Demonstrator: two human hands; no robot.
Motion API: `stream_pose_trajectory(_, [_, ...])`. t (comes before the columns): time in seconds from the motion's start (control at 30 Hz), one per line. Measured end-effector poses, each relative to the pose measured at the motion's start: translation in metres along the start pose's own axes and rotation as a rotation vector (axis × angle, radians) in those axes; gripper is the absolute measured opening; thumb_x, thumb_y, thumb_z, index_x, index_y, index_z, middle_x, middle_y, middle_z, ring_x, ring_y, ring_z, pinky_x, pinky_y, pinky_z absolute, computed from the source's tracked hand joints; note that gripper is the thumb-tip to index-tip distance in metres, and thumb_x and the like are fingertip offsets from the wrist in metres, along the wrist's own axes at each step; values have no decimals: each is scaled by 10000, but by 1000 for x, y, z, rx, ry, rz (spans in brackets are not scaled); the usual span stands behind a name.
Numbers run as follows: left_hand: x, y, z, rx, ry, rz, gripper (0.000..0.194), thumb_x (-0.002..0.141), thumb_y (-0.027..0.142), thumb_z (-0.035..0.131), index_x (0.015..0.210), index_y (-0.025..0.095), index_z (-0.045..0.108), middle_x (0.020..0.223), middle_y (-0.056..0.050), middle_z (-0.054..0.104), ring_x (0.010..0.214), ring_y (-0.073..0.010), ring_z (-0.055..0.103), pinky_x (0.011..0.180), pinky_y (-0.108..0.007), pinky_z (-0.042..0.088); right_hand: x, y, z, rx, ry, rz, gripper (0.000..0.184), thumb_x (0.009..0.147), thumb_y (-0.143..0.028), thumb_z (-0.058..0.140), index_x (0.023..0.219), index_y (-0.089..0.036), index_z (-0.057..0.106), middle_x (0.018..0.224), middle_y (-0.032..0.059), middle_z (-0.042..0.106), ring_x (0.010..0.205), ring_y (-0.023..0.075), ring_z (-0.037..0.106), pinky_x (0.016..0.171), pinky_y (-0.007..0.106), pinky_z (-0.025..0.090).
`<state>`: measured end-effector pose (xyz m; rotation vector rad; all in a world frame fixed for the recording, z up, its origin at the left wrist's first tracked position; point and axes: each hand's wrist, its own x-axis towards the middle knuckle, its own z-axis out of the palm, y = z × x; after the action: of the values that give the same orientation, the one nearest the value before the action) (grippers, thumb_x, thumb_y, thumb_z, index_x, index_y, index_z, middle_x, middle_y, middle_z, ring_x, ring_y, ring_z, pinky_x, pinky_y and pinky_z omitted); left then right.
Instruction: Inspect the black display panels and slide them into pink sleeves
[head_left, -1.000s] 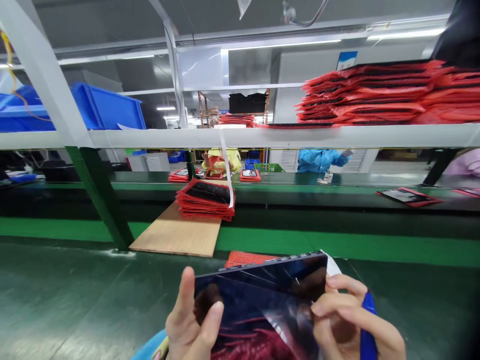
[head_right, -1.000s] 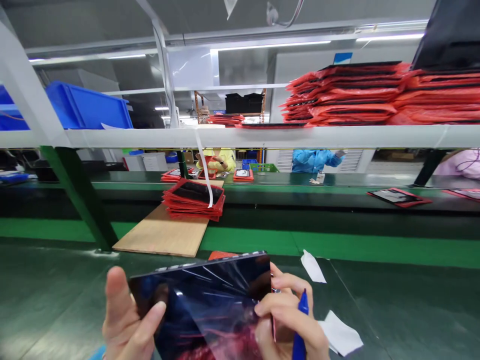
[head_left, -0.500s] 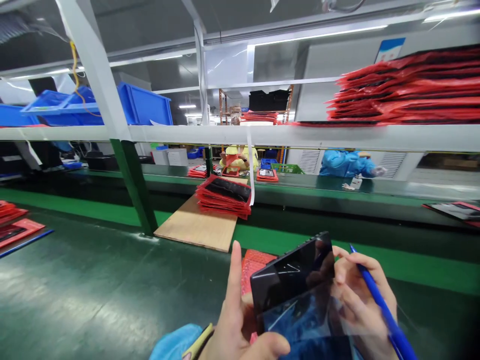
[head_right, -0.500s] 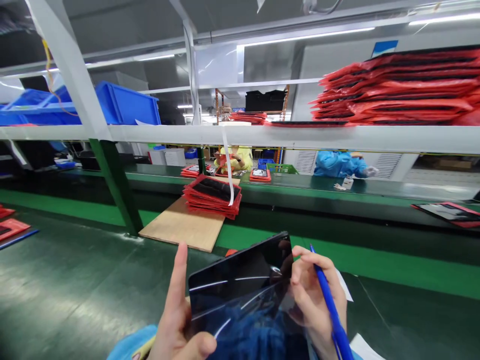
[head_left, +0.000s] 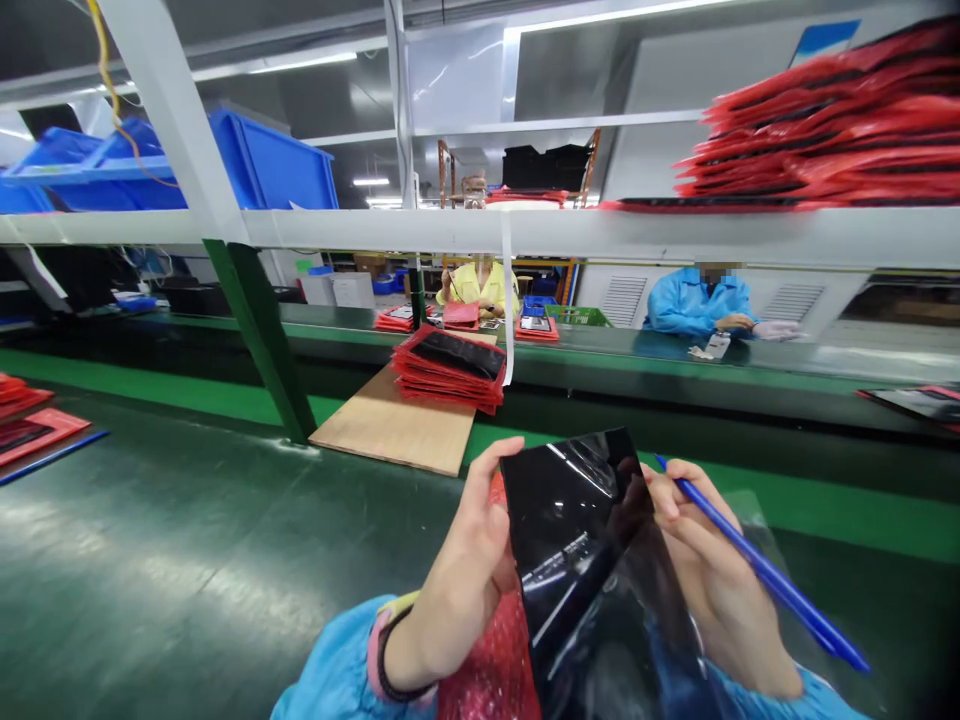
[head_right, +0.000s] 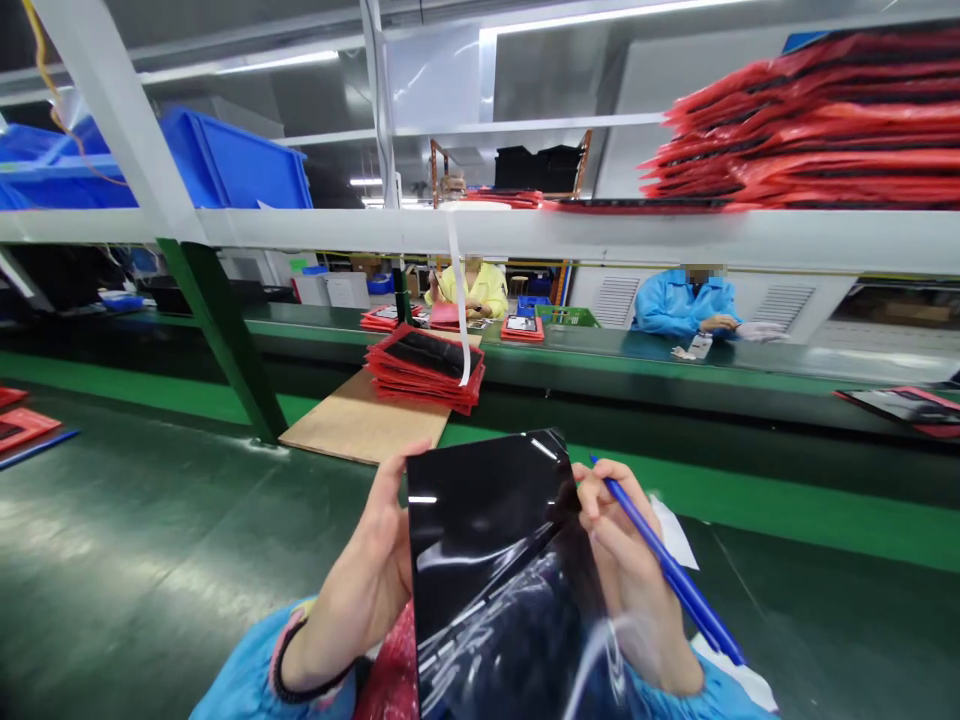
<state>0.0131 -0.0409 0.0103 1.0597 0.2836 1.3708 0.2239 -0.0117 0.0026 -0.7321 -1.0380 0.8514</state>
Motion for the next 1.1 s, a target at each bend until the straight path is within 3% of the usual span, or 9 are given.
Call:
stream_pose_trajectory(0.17, [11,2,-4,-103,29,-48,460,912,421,573,1351,323,478,1167,-25,665,994,-207,661,901,-337,504,3,4,-1,124,74,82,313,613,-225,760,900,-278,646,615,-68,507,822,176,643,1157,438,316])
stream_pose_trajectory(0.33, [16,5,-7,-161,39,-89,460,925,389,564,1368,343,450,1157,-12,681,981,-169,674,843,-277,524,7,6,-7,133,203,212,393,564,-243,753,941,-268,643,724,-30,654,955,247,682,1106,513,398])
stream_pose_trajectory(0.6, [23,4,-9,-179,60,-88,418,947,346,533,1357,322,454,1201,-9,664,1002,-173,669,832,-279,525,14,11,-13,100,206,275,395,538,-209,689,925,-262,631,817,-10,731,935,253,703,1058,513,465])
stream_pose_trajectory(0.7, [24,3,-11,-176,50,-99,409,954,360,525,1355,331,451,1202,-3,664,1007,-163,667,841,-270,516,13,8,-9,74,203,309,441,537,-215,685,971,-264,619,872,-3,736,868,236,711,951,455,549])
stream_pose_trajectory(0.77, [24,2,-12,-178,44,-113,401,960,361,516,1353,336,442,1200,-3,666,1027,-158,662,866,-269,506,12,5,-6,79,213,381,494,528,-221,717,1011,-268,622,882,-8,729,783,213,705,788,378,605])
stream_pose_trajectory(0.87, [25,2,-12,-163,36,-103,392,962,365,506,1345,314,438,1191,-11,662,1051,-180,655,917,-309,491,9,0,-2,101,278,458,574,466,-184,809,1005,-289,644,797,-61,687,674,149,663,610,249,576])
stream_pose_trajectory(1.03, [24,1,-12,-133,-40,-58,563,886,433,609,1378,294,373,1213,-46,641,1072,-228,648,947,-364,485,1,-8,2,-24,150,231,512,526,-194,878,979,-305,665,753,-90,638,747,90,627,682,137,510])
stream_pose_trajectory(1.1, [24,1,-13,-119,-114,-43,686,805,420,710,1379,306,351,1235,-55,628,1078,-242,647,931,-367,498,-1,-9,2,-78,107,135,540,582,-209,869,1052,-344,641,876,-83,683,871,108,650,772,156,507])
